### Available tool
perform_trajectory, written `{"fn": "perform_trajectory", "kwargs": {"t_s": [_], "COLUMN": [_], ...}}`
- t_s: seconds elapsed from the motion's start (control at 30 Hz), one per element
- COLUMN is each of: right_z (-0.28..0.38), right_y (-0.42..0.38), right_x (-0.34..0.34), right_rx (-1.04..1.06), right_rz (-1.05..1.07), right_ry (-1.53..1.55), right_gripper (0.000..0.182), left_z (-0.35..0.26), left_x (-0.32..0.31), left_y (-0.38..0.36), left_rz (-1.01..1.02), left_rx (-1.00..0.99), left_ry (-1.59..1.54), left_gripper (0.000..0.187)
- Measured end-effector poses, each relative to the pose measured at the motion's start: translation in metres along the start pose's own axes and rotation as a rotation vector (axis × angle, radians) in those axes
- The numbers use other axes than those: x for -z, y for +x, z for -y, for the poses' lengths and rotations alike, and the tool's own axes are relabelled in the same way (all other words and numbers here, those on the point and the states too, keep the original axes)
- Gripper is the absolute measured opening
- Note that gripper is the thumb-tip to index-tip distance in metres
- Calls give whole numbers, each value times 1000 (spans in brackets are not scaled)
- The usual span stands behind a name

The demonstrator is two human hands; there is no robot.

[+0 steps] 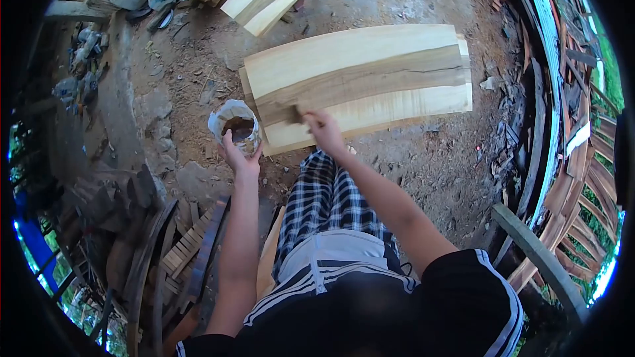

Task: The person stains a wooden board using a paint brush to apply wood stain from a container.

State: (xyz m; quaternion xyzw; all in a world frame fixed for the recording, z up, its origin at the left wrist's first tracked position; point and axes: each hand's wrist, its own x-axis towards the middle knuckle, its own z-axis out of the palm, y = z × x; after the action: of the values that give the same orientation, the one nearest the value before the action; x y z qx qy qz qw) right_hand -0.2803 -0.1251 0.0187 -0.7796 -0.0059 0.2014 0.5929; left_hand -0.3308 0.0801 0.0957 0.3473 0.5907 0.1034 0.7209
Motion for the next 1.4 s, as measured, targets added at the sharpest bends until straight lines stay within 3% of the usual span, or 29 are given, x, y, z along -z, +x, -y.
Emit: {"fn": "perform_trajectory", "kwargs": {"t_s": [0.03, 0.1, 0.2, 0.27, 0.37, 0.4, 0.43, 0.47, 0.57, 0.63, 0.73, 0.77, 0.83, 0.9, 1.0, 1.17, 1.23, 1.3, 1.33, 1.37, 1.4], "right_z": [6, 6, -4, 10, 11, 5, 10, 20, 27, 40, 21, 10, -9, -16, -48, -69, -63, -49, -41, -39, -39], "right_y": [-4, -11, -18, -25, -27, -27, -28, -35, -45, -49, -42, -38, -34, -35, -42, -51, -48, -38, -33, -24, -19], "right_x": [34, 91, 150, 156, 119, 93, 68, 46, -9, -18, -2, 13, 63, 128, 218, 295, 287, 255, 230, 199, 167], "right_rx": [-87, -65, 132, 96, 133, 128, 64, 199, 291, 228, 214, 191, -48, -144, 108, 39, -9, -77, -29, 24, 17], "right_rz": [-42, -234, -502, -517, -338, -276, -139, -112, 62, 189, 146, 64, 4, -129, -404, -793, -825, -675, -556, -549, -427], "right_ry": [36, 57, -493, -737, -833, -879, -823, -724, -445, -354, -175, -143, 12, -54, -306, -813, -857, -846, -890, -711, -672], "right_gripper": [27, 24, 23, 29, 16, 11, 11, 12, 29, 32, 29, 26, 25, 25, 20, 31, 35, 33, 51, 34, 29], "left_z": [3, 5, 7, 11, 14, 15, 17, 18, 20, 21, 22, 22, 24, 31, 40, 48, 49, 50, 50, 50, 51], "left_x": [2, -3, -3, -2, 1, 1, 1, 2, 10, 12, 9, 6, -1, -7, -9, -31, -38, -41, -43, -44, -44], "left_y": [2, -11, -20, -25, -33, -37, -39, -41, -40, -43, -46, -51, -59, -60, -51, -58, -65, -68, -68, -67, -64], "left_rz": [18, -1, -23, -19, -55, -74, -93, -86, -51, -24, 13, -13, -36, -27, 14, 6, 8, 14, 22, 26, 30], "left_rx": [16, 18, 10, 5, -1, -11, -21, -21, -15, -15, -3, -4, 5, 4, 35, 30, 0, -7, -8, -10, -8], "left_ry": [-20, -22, -27, -29, -27, -30, -32, -24, -3, 13, 13, 14, -11, -7, 0, 42, 76, 92, 105, 110, 115], "left_gripper": [86, 86, 86, 86, 85, 69, 55, 55, 53, 52, 52, 53, 54, 55, 57, 56, 58, 59, 60, 60, 61]}}
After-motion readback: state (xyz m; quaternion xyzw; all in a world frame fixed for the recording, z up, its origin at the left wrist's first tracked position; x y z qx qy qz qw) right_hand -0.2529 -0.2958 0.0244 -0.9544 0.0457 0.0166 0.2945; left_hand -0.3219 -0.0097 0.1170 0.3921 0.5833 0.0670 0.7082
